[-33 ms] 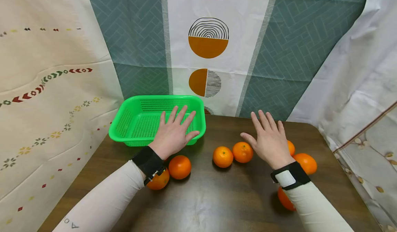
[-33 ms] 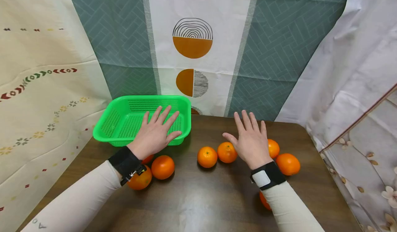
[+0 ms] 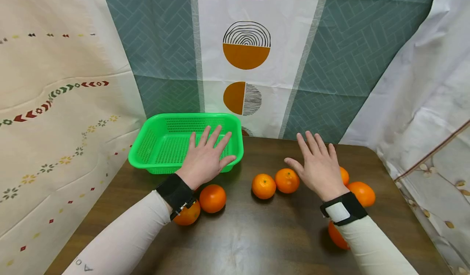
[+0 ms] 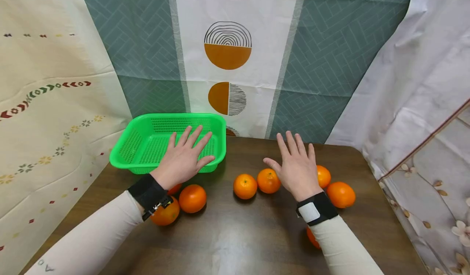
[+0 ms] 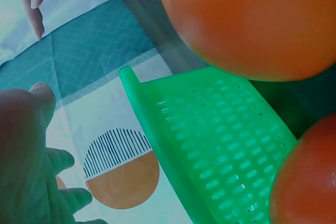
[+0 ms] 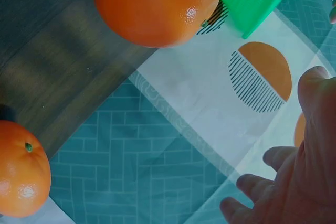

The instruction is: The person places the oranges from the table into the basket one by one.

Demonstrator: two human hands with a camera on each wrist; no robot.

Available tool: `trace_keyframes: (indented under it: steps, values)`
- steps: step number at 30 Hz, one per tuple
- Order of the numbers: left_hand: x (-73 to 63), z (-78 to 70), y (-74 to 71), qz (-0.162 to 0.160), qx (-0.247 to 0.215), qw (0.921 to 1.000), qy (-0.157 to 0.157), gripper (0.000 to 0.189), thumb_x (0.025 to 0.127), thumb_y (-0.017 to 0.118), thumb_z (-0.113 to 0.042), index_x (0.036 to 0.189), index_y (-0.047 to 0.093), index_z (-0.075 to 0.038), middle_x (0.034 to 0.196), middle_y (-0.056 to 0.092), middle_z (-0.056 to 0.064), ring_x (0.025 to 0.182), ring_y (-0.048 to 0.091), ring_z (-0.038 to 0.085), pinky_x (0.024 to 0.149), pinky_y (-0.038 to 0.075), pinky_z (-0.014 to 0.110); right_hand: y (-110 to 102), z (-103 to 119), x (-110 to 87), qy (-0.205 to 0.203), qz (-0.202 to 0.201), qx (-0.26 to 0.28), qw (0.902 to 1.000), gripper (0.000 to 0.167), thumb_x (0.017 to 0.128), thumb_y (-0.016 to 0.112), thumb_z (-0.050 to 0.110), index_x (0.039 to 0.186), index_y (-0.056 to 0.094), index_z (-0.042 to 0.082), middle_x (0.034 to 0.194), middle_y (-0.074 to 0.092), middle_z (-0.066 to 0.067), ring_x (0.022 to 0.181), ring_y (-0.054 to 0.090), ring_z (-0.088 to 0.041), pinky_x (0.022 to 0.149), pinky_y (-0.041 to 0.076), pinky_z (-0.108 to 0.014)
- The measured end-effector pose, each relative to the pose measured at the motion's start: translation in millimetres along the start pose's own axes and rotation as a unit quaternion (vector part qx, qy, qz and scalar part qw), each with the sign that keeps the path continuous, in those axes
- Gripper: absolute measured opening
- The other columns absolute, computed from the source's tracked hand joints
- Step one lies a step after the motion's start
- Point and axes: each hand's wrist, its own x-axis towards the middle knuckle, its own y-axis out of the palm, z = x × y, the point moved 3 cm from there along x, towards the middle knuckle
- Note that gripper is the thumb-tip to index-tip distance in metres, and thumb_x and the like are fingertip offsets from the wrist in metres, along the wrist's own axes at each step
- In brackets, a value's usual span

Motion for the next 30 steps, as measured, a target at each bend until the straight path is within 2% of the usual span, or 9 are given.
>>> trace_keyframes:
  steps: [11,19,30]
  values:
    - [-5.1,8.2,-2.8,-0.009,-0.002,1.0000,0.001,0.077,0.111,0.054,-0.064,0.174,0.038,-0.021,0.180,0.028,0.017,0.164,0.022,0.049,0.123,0.021,0.080,-5,4,-0.5,-0.007,-0.010,-0.001,0.9999,0.090,0.110,0.058,0.063,0.175,0.029,0.009,0.178,0.026,-0.025,0.165,0.018,-0.048,0.128,0.013,-0.075]
    - [-13.7,32.4,1.0,0.010,-0.001,0.9997,-0.021,0.077,0.112,0.054,-0.063,0.175,0.035,-0.022,0.181,0.023,0.016,0.166,0.018,0.049,0.125,0.017,0.080,-5,0,-3.4,-0.004,-0.002,0.016,0.9999,0.091,0.110,0.054,0.066,0.175,0.027,0.009,0.179,0.024,-0.024,0.165,0.017,-0.049,0.128,0.011,-0.075]
    - [-25.1,60.2,-2.4,0.001,0.005,0.9996,-0.027,0.077,0.111,0.060,-0.059,0.173,0.039,-0.017,0.179,0.027,0.021,0.163,0.023,0.052,0.122,0.019,0.082,-3,-11,-9.9,0.001,-0.003,0.017,0.9998,0.091,0.110,0.057,0.065,0.175,0.027,0.009,0.178,0.026,-0.025,0.164,0.020,-0.050,0.128,0.011,-0.075]
